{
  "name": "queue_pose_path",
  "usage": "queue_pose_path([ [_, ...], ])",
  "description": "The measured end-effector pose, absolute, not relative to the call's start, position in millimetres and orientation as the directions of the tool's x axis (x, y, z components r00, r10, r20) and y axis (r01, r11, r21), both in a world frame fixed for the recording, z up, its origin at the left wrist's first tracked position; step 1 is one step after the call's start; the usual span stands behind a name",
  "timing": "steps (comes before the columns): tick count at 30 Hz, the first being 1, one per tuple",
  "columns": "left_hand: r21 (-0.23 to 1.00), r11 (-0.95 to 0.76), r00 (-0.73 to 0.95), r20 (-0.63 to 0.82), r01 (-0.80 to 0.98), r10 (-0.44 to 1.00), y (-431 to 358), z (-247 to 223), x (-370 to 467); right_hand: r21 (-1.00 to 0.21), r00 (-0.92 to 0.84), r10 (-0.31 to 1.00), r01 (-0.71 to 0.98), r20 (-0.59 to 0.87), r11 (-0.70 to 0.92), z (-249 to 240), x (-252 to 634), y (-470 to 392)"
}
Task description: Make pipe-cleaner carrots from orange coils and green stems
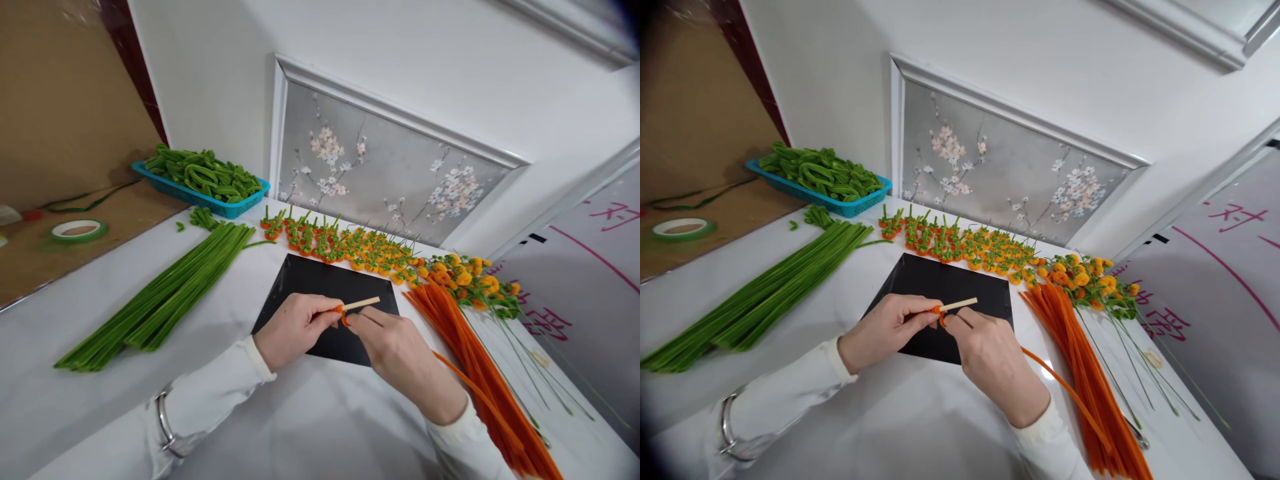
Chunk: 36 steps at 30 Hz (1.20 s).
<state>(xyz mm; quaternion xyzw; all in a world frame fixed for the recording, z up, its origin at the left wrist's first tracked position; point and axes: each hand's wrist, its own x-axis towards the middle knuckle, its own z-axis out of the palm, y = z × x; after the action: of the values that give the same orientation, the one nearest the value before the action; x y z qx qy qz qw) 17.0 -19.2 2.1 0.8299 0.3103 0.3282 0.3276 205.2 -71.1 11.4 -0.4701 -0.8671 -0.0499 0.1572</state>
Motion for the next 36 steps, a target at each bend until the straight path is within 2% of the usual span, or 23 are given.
queue_pose_path([
  [3, 0.642, -0.658, 0.609, 0.355, 0.393, 0.710, -21, 3, 16, 0.037, -0.537, 0.748, 0.821, 0.389, 0.570, 13, 204, -71],
  [9, 0.492, -0.702, 0.629, 0.339, 0.515, 0.699, -25, 6, 15, 0.070, -0.507, 0.678, 0.825, 0.532, 0.562, 17, 202, -71],
  [18, 0.251, -0.790, 0.666, 0.430, 0.560, 0.609, -28, -1, 16, -0.032, -0.440, 0.769, 0.859, 0.463, 0.510, 21, 201, -68],
  [23, 0.176, -0.830, 0.717, 0.429, 0.530, 0.549, -29, -1, 17, -0.116, -0.394, 0.816, 0.870, 0.422, 0.480, 21, 201, -65],
  [26, 0.161, -0.841, 0.722, 0.446, 0.517, 0.529, -29, 0, 17, -0.216, -0.365, 0.841, 0.854, 0.399, 0.473, 22, 201, -62],
  [29, 0.163, -0.852, 0.731, 0.450, 0.498, 0.513, -31, 2, 17, -0.379, -0.344, 0.875, 0.801, 0.342, 0.463, 23, 206, -57],
  [31, 0.175, -0.867, 0.746, 0.449, 0.466, 0.492, -32, 4, 18, -0.520, -0.363, 0.903, 0.738, 0.232, 0.430, 22, 213, -52],
  [34, 0.224, -0.889, 0.755, 0.471, 0.399, 0.457, -34, 3, 19, -0.734, -0.427, 0.904, 0.611, 0.010, 0.297, 20, 223, -45],
  [36, 0.263, -0.894, 0.745, 0.495, 0.363, 0.448, -35, 2, 19, -0.827, -0.466, 0.881, 0.525, -0.081, 0.202, 20, 228, -43],
])
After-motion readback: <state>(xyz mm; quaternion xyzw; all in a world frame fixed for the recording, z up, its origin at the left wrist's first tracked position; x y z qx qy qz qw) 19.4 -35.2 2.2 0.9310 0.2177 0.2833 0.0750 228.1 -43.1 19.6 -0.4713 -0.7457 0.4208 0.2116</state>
